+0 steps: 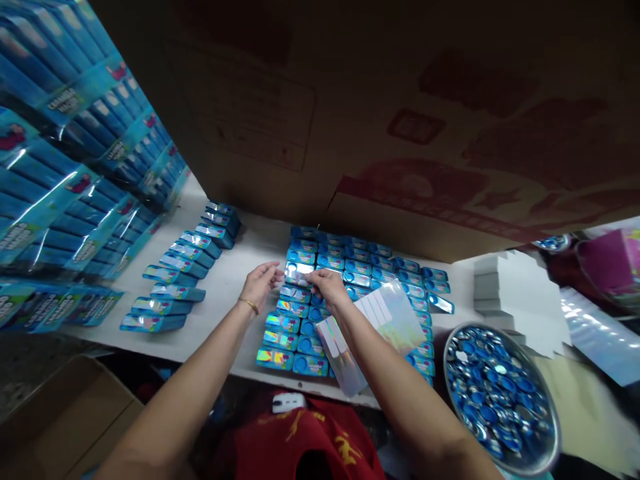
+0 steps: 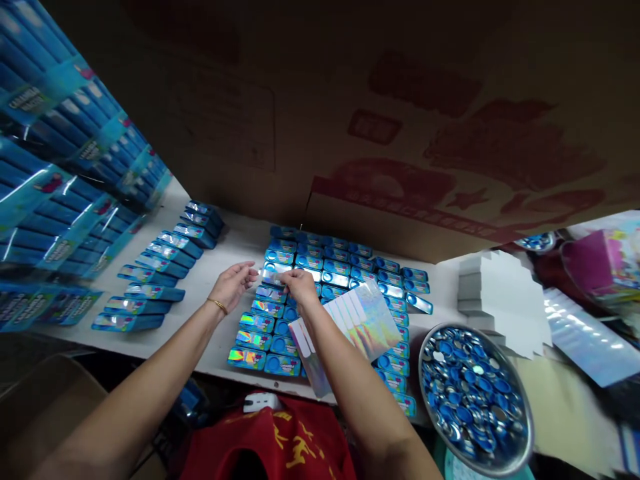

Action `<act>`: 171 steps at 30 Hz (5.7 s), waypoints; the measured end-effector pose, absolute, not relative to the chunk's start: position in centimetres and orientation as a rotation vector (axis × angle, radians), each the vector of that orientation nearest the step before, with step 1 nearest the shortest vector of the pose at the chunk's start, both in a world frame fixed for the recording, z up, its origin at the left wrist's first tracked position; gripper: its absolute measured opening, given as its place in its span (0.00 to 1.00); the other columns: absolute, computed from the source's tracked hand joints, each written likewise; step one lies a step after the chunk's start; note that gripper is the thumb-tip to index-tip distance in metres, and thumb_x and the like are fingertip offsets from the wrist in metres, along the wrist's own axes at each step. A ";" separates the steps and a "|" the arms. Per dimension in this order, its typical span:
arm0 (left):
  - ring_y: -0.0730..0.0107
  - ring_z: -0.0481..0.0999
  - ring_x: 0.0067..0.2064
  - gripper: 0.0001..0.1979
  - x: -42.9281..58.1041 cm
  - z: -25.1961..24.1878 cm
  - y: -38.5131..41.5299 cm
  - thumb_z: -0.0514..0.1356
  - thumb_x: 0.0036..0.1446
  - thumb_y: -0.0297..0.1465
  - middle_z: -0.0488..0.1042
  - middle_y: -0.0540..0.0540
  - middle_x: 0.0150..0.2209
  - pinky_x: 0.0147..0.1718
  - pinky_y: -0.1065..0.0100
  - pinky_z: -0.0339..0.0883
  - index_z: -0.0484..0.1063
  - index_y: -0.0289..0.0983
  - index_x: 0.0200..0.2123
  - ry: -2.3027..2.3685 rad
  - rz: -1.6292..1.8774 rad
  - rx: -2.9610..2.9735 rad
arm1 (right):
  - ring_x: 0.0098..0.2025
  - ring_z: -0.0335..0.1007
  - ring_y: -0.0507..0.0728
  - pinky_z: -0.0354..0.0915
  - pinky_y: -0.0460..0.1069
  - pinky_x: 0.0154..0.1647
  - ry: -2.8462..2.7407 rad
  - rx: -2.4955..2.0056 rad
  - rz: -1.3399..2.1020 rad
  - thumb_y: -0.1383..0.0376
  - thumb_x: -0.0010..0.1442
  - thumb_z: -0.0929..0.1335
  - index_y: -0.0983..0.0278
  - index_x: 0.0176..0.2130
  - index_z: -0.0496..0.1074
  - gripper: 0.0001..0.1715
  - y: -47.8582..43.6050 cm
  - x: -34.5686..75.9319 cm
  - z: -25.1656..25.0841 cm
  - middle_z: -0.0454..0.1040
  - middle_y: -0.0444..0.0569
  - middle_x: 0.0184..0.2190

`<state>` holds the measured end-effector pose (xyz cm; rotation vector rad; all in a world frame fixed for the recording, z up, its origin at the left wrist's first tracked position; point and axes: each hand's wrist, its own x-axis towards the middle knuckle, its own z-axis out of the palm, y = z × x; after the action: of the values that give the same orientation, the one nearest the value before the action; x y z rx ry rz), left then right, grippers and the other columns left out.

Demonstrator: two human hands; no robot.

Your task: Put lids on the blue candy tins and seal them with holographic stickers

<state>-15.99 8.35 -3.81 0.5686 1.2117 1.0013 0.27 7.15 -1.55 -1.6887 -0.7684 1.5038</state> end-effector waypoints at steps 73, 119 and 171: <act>0.67 0.69 0.32 0.10 0.7 -4.4 5.8 0.52 0.52 0.33 0.72 0.46 0.28 0.31 0.69 0.57 0.71 0.38 0.25 1.117 0.259 2.040 | 0.48 0.55 0.58 0.54 0.53 0.44 -2.497 -1.960 0.056 0.65 0.60 0.58 0.58 0.52 0.61 0.20 0.3 19.0 0.9 0.62 0.50 0.51; 0.72 0.70 0.26 0.17 -16.3 -7.6 14.6 0.62 0.37 0.32 0.69 0.51 0.21 0.30 0.69 0.63 0.69 0.33 0.35 1.434 1.002 1.096 | 0.19 0.62 0.48 0.57 0.42 0.21 -1.326 -2.016 1.081 0.59 0.47 0.64 0.66 0.23 0.71 0.13 12.6 -0.1 -5.2 0.69 0.43 0.18; 0.64 0.69 0.37 0.11 2.5 -5.1 5.9 0.52 0.52 0.33 0.73 0.43 0.31 0.36 0.66 0.59 0.72 0.37 0.27 1.152 0.132 2.187 | 0.43 0.62 0.57 0.57 0.52 0.43 -2.212 -1.914 0.089 0.65 0.57 0.61 0.63 0.33 0.70 0.09 -2.3 20.0 5.0 0.68 0.51 0.43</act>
<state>2.50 5.90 -5.13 2.1871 1.1524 0.1324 19.96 -2.32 4.99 -1.9140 -2.2121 0.0893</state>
